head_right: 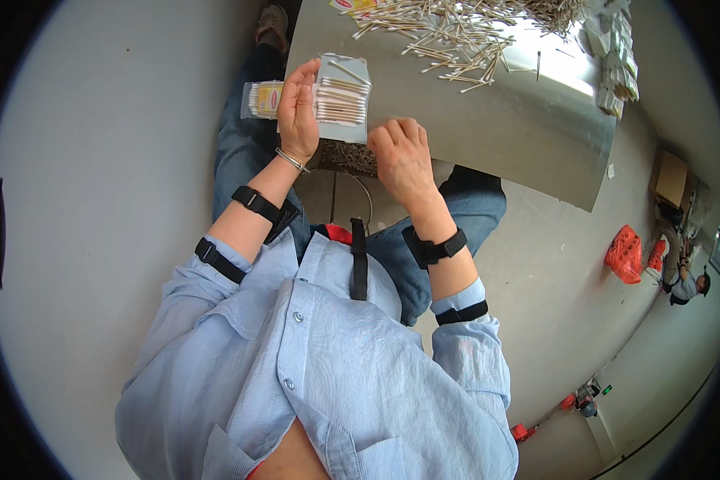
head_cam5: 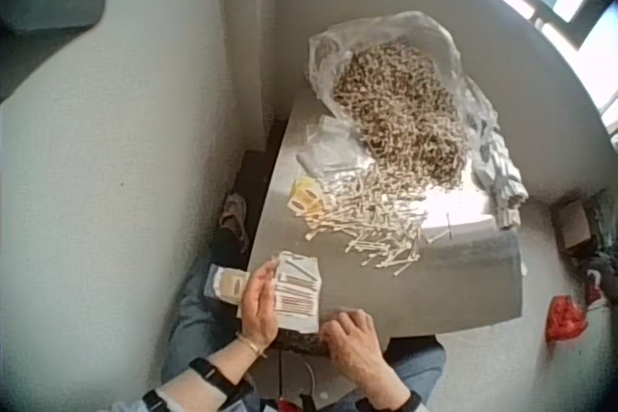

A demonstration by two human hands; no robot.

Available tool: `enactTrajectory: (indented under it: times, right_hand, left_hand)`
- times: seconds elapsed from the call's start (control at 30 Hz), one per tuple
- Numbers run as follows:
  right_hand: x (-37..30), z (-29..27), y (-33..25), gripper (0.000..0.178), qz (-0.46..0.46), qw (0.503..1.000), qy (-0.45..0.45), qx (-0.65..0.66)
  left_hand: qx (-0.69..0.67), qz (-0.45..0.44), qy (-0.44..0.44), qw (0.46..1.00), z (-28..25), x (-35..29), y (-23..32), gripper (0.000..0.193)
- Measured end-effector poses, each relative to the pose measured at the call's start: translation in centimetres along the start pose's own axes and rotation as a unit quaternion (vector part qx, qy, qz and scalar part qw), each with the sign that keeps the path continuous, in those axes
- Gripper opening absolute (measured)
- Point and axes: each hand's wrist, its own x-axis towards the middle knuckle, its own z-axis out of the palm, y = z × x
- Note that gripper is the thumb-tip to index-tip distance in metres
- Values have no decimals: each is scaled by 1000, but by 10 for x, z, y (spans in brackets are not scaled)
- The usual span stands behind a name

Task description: Manually organizing and packing cotton swabs into small plastic bags.

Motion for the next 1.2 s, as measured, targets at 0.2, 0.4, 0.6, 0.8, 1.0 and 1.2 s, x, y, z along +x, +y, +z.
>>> enactTrajectory:
  times: [0.2,0.4,0.6,0.8,1.0,1.2]
  right_hand:
    - [27,8,-1,23,55,994,94,30]
    - [80,40,9,22,82,987,140,17]
    - [72,46,0,23,71,992,106,22]
    - [62,32,29,17,200,960,196,-7]
    - [67,15,66,22,429,880,193,-73]
    - [65,11,69,21,479,861,167,-41]
  left_hand:
    - [19,-1,-2,1000,-1,0,3,36]
    - [-2,-4,-1,1000,7,-1,1,37]
    - [78,5,-3,997,1,-1,0,38]
    - [169,23,-25,985,2,1,8,36]
    - [158,13,-27,987,4,1,5,34]
    - [130,-4,-16,991,1,1,3,34]
